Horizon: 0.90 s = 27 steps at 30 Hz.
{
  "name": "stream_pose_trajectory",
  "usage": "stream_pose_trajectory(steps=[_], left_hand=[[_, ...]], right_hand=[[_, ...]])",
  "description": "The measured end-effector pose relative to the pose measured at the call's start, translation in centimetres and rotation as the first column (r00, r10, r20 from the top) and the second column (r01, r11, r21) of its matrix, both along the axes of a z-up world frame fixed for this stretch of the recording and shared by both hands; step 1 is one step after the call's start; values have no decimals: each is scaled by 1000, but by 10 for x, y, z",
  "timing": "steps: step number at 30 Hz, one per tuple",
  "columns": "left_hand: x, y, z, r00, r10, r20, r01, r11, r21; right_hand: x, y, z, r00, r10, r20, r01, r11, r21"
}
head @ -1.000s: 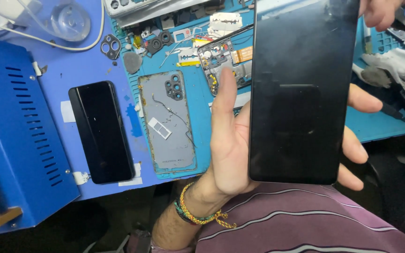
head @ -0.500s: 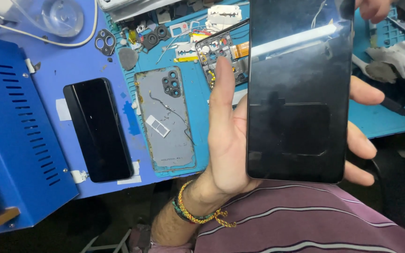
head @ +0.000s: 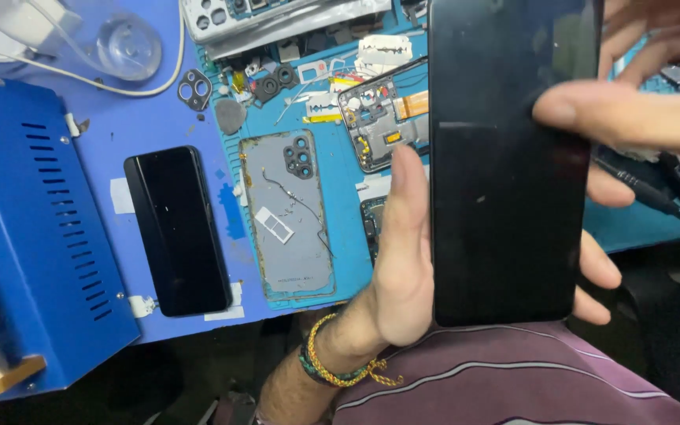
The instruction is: Disassembling and inspecting internal components of a mobile phone at a repair station.
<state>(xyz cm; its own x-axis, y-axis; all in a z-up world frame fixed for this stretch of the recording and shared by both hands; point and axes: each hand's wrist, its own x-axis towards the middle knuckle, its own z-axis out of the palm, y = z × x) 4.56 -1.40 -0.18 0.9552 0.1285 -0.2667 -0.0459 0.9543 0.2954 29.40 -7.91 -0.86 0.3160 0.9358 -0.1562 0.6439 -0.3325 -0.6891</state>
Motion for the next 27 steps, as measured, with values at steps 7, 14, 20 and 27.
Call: stream_pose_trajectory(steps=[7,14,20,27], left_hand=[[-12,-5,5,990,-140,21,138,986,93],[-21,-9,2,986,-133,103,130,991,40],[-29,-16,4,987,-79,143,89,994,-63],[-31,-22,24,995,3,98,15,982,-186]], right_hand=[[-40,-1,45,993,-119,1,119,993,16],[-37,-4,50,976,-213,-40,215,974,67],[-15,5,38,892,-436,-118,389,875,-288],[-2,2,34,963,-173,-209,190,980,64]])
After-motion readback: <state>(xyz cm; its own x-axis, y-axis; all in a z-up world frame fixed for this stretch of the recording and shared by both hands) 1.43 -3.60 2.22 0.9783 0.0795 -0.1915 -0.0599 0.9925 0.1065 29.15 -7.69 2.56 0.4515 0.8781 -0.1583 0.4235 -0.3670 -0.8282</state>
